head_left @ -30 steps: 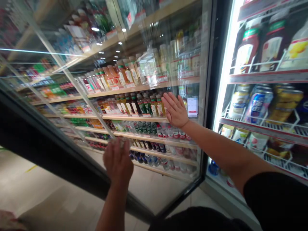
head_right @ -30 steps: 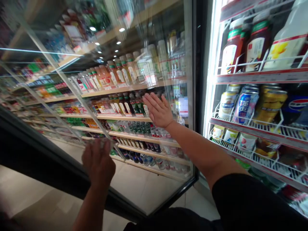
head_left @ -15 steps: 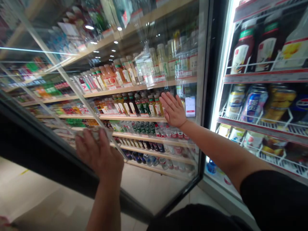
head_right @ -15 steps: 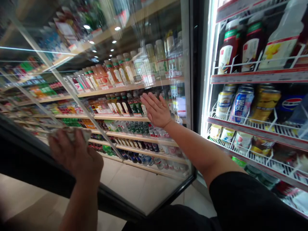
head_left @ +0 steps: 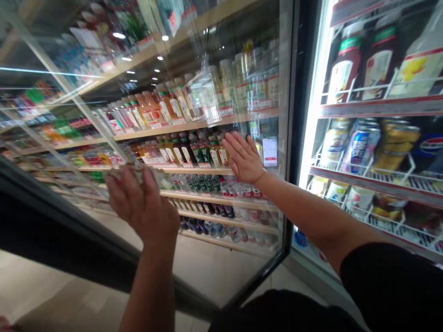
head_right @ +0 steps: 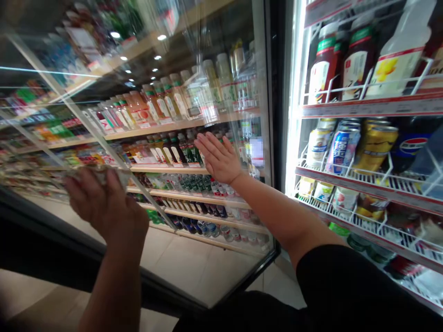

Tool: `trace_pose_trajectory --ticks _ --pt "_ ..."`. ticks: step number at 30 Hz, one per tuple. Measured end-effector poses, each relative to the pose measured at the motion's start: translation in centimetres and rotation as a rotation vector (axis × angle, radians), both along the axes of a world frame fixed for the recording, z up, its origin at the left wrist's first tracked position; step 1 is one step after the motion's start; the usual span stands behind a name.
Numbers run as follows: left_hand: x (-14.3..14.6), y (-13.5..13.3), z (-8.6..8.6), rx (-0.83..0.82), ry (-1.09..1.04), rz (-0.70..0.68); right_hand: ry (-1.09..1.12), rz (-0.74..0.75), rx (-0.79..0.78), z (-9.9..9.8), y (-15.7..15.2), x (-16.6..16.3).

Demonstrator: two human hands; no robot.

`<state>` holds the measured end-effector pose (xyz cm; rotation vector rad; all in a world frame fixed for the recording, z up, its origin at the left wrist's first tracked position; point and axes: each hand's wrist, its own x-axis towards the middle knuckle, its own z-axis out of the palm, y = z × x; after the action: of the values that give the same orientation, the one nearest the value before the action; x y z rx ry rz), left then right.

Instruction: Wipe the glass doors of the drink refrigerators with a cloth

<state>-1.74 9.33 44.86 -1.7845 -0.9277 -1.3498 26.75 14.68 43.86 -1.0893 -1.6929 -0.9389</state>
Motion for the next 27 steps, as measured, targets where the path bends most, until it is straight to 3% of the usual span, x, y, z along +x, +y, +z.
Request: trace_pose_trajectory --ticks 2,6,8,11,14,16,19,21,23,27 --pt "0.9 0.1 -0.5 0.04 -0.009 0.015 -0.013 -0.005 0.016 0.0 0.0 0.0" --pt "3.9 0.6 -4.8 0.048 0.273 -0.116 -0.032 -0.02 0.042 0.0 0.1 0.1" --pt "4.3 0.9 -5.2 0.003 0.33 -0.184 -0.026 -0.022 0.022 0.0 0.1 0.1" --pt "3.1 1.1 -2.2 0.006 0.154 -0.168 -0.025 -0.004 0.006 0.0 0.2 0.0" --pt "2.3 0.9 0.8 0.082 0.038 -0.063 -0.039 0.003 0.033 -0.1 0.2 0.0" --pt "2.8 0.8 0.6 0.1 0.053 0.001 -0.045 -0.002 0.053 -0.1 0.2 0.1" --pt "4.2 0.8 -1.8 0.092 0.258 0.004 -0.041 0.0 0.064 0.0 0.2 0.1" --pt "4.2 1.0 -2.4 0.105 0.38 -0.008 -0.035 0.018 0.098 0.0 0.4 0.1" --pt "3.3 1.2 -1.1 0.116 0.347 0.016 -0.036 0.039 0.138 -0.1 0.5 -0.1" --pt "0.7 1.5 3.4 0.125 0.095 0.077 -0.018 0.049 0.106 0.0 0.1 -0.1"
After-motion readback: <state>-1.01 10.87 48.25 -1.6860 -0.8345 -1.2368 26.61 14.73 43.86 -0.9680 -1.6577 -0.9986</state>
